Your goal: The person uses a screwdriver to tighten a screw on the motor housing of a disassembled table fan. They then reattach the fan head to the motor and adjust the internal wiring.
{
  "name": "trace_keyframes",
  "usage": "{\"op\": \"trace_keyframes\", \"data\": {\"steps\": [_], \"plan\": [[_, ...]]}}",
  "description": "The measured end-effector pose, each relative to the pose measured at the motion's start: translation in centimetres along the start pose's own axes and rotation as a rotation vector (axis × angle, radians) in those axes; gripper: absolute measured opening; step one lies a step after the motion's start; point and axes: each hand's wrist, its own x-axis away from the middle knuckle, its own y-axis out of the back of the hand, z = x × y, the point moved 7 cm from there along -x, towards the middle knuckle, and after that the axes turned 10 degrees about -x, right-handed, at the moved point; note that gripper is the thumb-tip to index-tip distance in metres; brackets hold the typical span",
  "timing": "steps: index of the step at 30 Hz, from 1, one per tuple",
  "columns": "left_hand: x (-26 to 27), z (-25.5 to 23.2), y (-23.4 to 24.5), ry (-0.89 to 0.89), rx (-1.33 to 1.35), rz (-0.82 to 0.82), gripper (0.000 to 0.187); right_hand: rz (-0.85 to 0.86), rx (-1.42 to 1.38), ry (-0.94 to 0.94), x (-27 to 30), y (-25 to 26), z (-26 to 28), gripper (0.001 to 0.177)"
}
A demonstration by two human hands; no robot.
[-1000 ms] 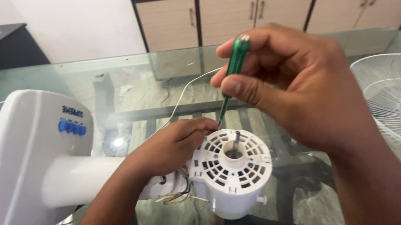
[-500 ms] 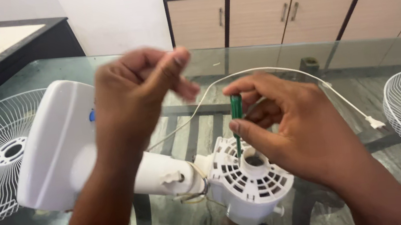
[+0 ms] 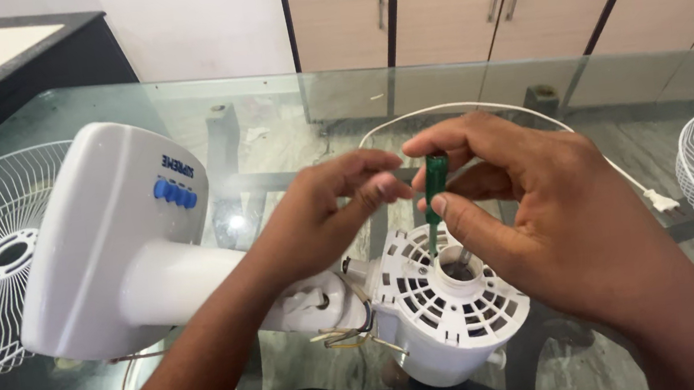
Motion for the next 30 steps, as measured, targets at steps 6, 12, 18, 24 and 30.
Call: {"op": "trace_keyframes", "data": {"steps": [6, 12, 18, 24, 30], "plan": [[-0.1, -0.6, 0.1, 0.023, 0.331, -0.036, 0.032, 0.035, -0.188, 0.026, -0.4, -0.6, 0.4, 0.041], [0.1, -0.4, -0.8, 0.111, 0.335, -0.022, 0.036, 0.025, -0.203, 0.023, -0.4, -0.4, 0.0, 0.041], [0.1, -0.7, -0.9, 0.031, 0.598, 0.036, 0.044, 0.035, -0.201, 0.041, -0.4, -0.4, 0.3, 0.042], [0.6, -0.7, -0.9, -0.006, 0.507, 0.054, 0.029, 0.020, -0.176, 0.017, -0.2, -0.5, 0.0, 0.040], [0.6, -0.6, -1.3, -0.070, 0.507, 0.107, 0.027, -0.027, -0.088, 0.031, -0.3, -0.5, 0.4, 0.043]]}}
